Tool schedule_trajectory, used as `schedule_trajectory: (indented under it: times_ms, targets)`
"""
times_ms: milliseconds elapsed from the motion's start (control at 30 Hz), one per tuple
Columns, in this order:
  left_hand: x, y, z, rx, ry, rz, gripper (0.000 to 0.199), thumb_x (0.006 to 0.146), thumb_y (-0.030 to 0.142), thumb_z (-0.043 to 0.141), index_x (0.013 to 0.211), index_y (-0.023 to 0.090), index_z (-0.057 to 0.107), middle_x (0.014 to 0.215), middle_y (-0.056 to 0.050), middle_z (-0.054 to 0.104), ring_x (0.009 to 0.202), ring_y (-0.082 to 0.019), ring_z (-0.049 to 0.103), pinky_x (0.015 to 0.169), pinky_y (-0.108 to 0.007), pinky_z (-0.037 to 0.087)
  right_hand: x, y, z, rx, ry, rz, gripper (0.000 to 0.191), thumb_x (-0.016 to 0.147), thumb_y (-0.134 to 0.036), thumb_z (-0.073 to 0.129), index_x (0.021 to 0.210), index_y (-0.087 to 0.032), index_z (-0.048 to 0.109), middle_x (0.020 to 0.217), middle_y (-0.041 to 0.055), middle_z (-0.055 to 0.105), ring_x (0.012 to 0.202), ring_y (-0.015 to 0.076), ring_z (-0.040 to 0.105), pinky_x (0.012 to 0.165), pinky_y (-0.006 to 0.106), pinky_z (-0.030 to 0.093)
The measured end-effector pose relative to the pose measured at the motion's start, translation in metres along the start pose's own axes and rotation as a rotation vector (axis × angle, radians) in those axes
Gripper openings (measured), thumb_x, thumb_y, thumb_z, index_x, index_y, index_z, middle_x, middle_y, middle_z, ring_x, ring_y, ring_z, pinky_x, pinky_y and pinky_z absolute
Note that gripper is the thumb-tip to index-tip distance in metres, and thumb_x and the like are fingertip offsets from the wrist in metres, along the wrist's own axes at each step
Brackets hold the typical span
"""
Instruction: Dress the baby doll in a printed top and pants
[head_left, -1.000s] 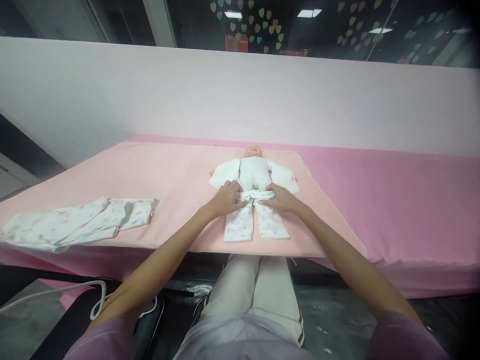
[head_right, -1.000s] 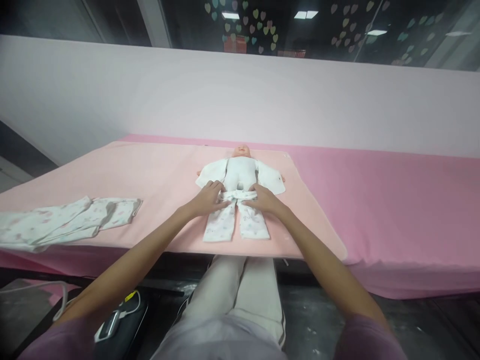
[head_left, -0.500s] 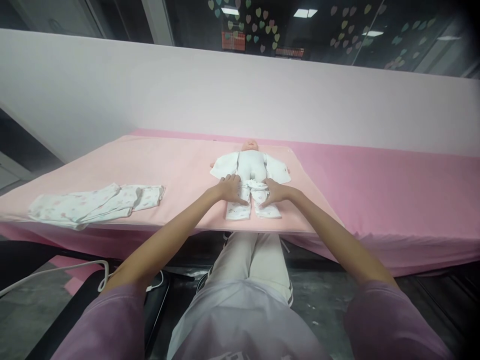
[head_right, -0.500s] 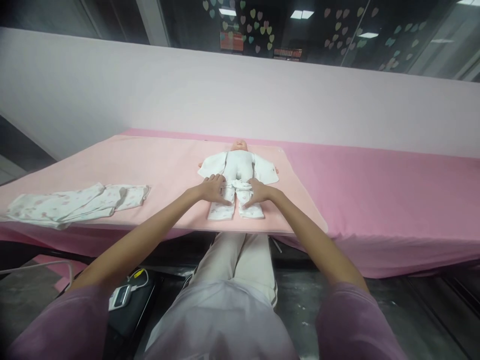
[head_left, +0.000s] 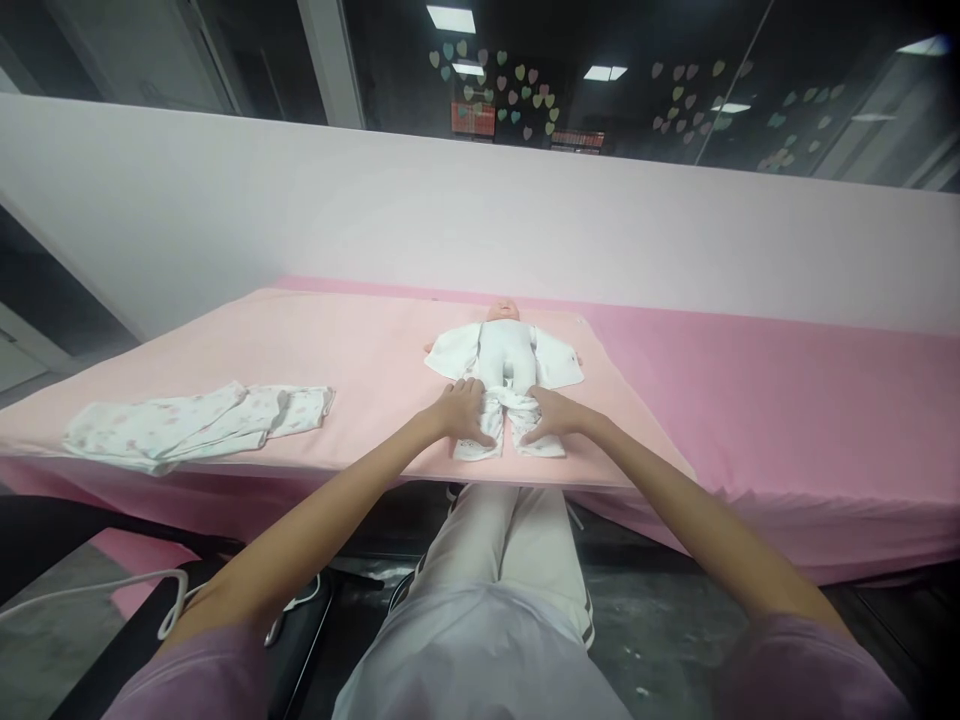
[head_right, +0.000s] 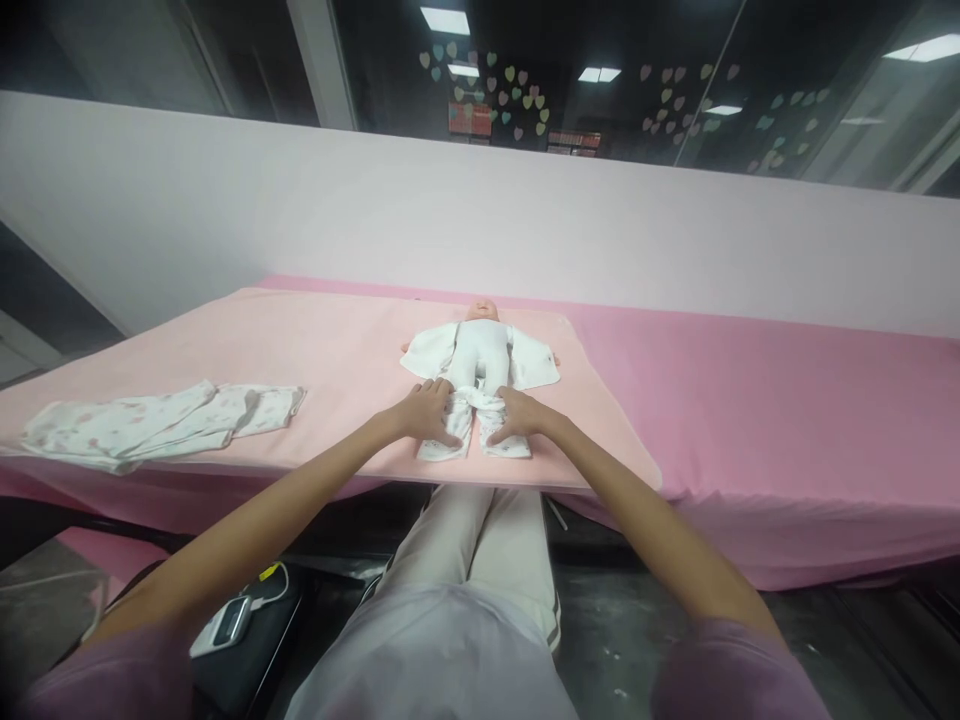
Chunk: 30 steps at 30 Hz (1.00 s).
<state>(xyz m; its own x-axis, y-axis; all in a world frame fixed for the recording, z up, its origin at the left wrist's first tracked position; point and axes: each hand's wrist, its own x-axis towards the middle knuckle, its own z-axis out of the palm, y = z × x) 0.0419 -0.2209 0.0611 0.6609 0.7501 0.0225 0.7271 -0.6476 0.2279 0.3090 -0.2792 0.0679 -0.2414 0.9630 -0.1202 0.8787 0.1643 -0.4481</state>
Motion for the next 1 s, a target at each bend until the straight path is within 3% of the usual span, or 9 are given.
schedule_trajectory:
  times_ms: [200,367,433,533,633,700,767,867,1000]
  targets:
    - [-0.02,-0.005,0.015,-0.018,0.126,0.115,0.058,0.075,0.058,0.092,0.106,0.024,0.057,0.123,-0.012,0.069,0.12,-0.038,0.061,0.108,-0.051,0.044,-0.026,0.007,0.027,-0.037,0.141,-0.074,0.054,0.083,-0.062,0.088,0.11,-0.022,0.063,0.113,0.0082,0.077,0.094,0.0275,0.069,0.078,0.033,0.046]
    - [-0.038,-0.005,0.03,-0.003,0.272,0.208,0.04,0.092,0.056,0.082,0.105,0.024,0.061,0.117,-0.01,0.072,0.113,-0.032,0.06,0.104,-0.047,0.042,-0.048,0.006,0.048,-0.009,0.312,-0.219,0.036,0.101,-0.052,0.074,0.124,-0.025,0.069,0.129,0.007,0.079,0.109,0.0278,0.072,0.088,0.034,0.047]
    - [-0.046,-0.005,0.034,0.001,0.307,0.237,0.031,0.097,0.051,0.078,0.105,0.025,0.063,0.114,-0.009,0.074,0.111,-0.031,0.06,0.103,-0.046,0.041,-0.053,0.004,0.058,-0.063,0.376,-0.269,0.027,0.106,-0.043,0.067,0.127,-0.027,0.07,0.126,0.0071,0.08,0.107,0.0276,0.072,0.088,0.034,0.046]
    - [-0.057,-0.002,0.038,0.006,0.356,0.211,0.016,0.102,0.038,0.072,0.098,0.025,0.064,0.105,-0.009,0.076,0.103,-0.029,0.061,0.099,-0.046,0.04,-0.058,0.003,0.075,-0.198,0.471,-0.243,0.017,0.101,-0.024,0.062,0.114,-0.023,0.073,0.103,0.0093,0.079,0.091,0.0269,0.068,0.081,0.034,0.043]
    - [-0.071,0.003,0.04,0.013,0.468,0.194,0.015,0.102,0.027,0.07,0.09,0.024,0.061,0.094,-0.007,0.075,0.093,-0.026,0.061,0.093,-0.043,0.041,-0.064,0.003,0.09,-0.286,0.628,-0.229,0.02,0.087,-0.007,0.057,0.092,-0.022,0.069,0.082,0.0072,0.072,0.074,0.0236,0.057,0.073,0.034,0.038]
    - [-0.084,0.009,0.039,0.01,0.558,0.227,0.016,0.102,0.027,0.072,0.09,0.023,0.06,0.088,-0.005,0.073,0.087,-0.025,0.061,0.09,-0.041,0.041,-0.072,-0.001,0.097,-0.285,0.757,-0.26,0.022,0.082,-0.003,0.054,0.087,-0.022,0.066,0.076,0.0053,0.068,0.07,0.022,0.052,0.071,0.034,0.035]
    - [-0.099,0.015,0.038,-0.016,0.614,0.268,0.019,0.1,0.031,0.077,0.094,0.023,0.061,0.085,-0.003,0.072,0.083,-0.023,0.061,0.087,-0.039,0.042,-0.084,-0.009,0.099,-0.227,0.838,-0.276,0.019,0.087,-0.006,0.054,0.088,-0.022,0.064,0.075,0.0043,0.067,0.069,0.0213,0.052,0.07,0.033,0.035]
    - [-0.124,0.029,0.034,-0.103,0.611,0.282,0.024,0.098,0.036,0.081,0.1,0.023,0.062,0.088,-0.002,0.073,0.082,-0.022,0.062,0.083,-0.037,0.043,-0.11,-0.027,0.094,-0.085,0.78,-0.251,0.013,0.096,-0.019,0.061,0.084,-0.023,0.06,0.077,0.0036,0.068,0.071,0.0203,0.056,0.069,0.032,0.036]
    - [-0.154,0.051,0.018,-0.274,0.452,0.224,0.035,0.093,0.045,0.088,0.105,0.023,0.064,0.092,-0.001,0.071,0.084,-0.022,0.062,0.079,-0.035,0.046,-0.151,-0.054,0.071,0.15,0.502,-0.171,0.019,0.094,-0.023,0.067,0.081,-0.023,0.053,0.08,0.0,0.067,0.071,0.0172,0.058,0.066,0.028,0.036]
